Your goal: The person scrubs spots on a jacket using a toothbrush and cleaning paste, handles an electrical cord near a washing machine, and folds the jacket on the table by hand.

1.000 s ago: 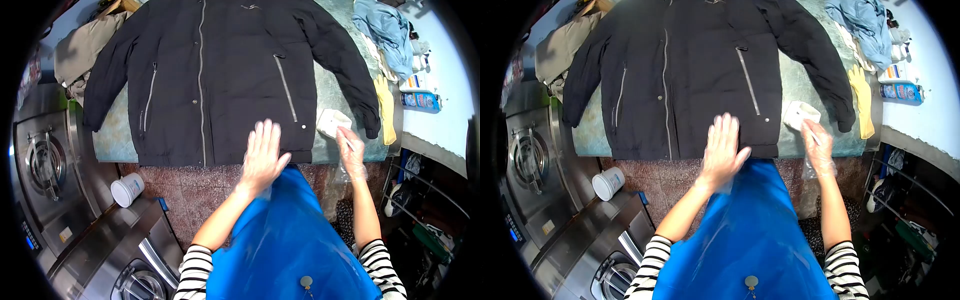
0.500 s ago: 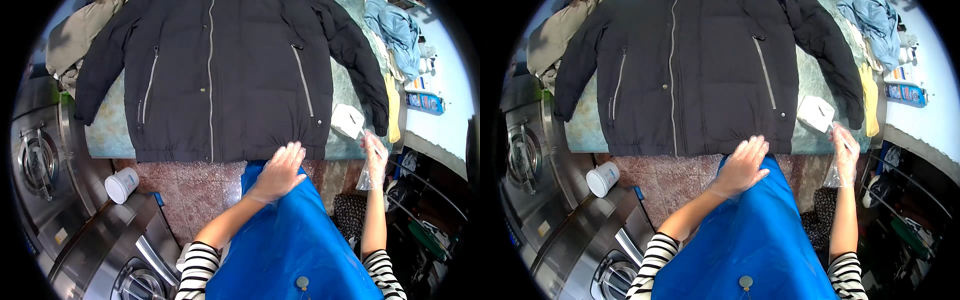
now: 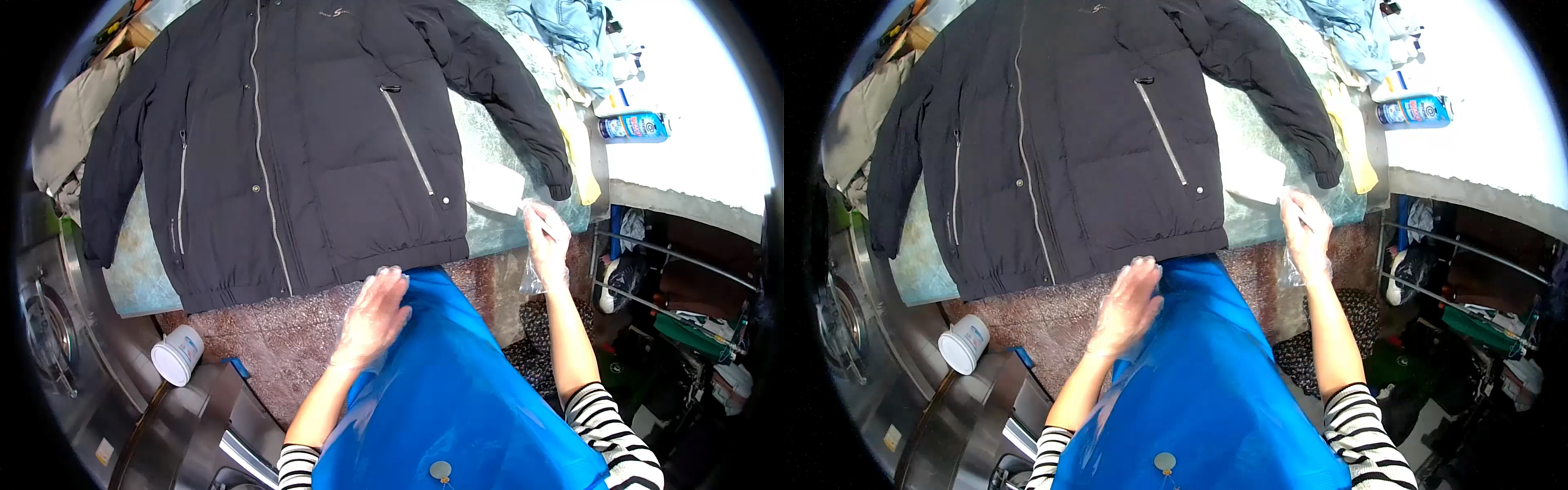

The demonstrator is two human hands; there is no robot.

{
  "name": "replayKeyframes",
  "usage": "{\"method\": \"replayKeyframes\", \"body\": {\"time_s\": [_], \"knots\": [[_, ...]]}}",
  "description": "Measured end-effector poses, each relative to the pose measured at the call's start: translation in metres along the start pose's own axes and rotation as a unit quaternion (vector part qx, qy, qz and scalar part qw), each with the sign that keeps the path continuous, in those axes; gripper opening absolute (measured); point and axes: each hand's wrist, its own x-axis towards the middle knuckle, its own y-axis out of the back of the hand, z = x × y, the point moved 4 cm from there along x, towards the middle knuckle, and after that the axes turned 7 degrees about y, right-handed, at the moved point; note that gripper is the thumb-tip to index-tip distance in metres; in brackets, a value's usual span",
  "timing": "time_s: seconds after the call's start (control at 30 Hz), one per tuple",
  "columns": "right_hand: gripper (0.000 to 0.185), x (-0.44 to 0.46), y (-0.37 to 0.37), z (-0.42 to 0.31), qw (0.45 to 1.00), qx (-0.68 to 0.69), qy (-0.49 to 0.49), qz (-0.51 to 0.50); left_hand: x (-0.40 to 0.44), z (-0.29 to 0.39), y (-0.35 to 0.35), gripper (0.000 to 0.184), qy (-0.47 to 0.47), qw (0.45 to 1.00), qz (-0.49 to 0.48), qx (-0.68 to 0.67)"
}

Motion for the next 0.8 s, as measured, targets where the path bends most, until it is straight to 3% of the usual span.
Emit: {"method": "replayKeyframes", "body": {"time_s": [0.07,0.13,0.23,0.3,0.37,0.43,0.57,0.7,0.8], "knots": [[0.021,-0.004,-0.001,0.001,1.000,0.011,0.009,-0.006,0.002,-0.002,0.010,0.049,0.005,1.000,0.026,-0.017],[0.021,-0.010,0.000,0.011,0.973,0.180,-0.137,0.045,0.006,-0.006,0.015,0.048,-0.003,0.998,0.057,0.010],[0.019,-0.017,-0.004,0.026,0.895,0.324,-0.279,0.128,0.014,-0.006,0.027,0.046,-0.018,0.994,0.098,0.041],[0.016,-0.022,0.001,0.024,0.808,0.414,-0.348,0.234,0.019,-0.010,0.031,0.043,-0.031,0.992,0.111,0.055],[0.016,-0.031,0.003,0.043,0.748,0.546,-0.334,0.176,0.020,-0.017,0.034,0.038,-0.057,0.988,0.139,0.033],[0.015,-0.035,0.003,0.023,0.722,0.579,-0.332,0.180,0.020,-0.024,0.039,0.036,-0.052,0.985,0.167,0.004],[0.010,-0.046,-0.027,-0.022,0.676,0.610,-0.386,0.146,0.020,-0.046,0.055,0.040,0.037,0.964,0.229,0.128],[0.011,-0.053,-0.093,-0.059,0.631,0.673,-0.386,0.001,0.013,-0.072,0.052,0.043,0.023,0.969,0.225,0.098],[0.016,-0.054,-0.138,-0.083,0.649,0.631,-0.425,-0.018,0.010,-0.076,0.052,0.043,0.025,0.970,0.220,0.097]]}}
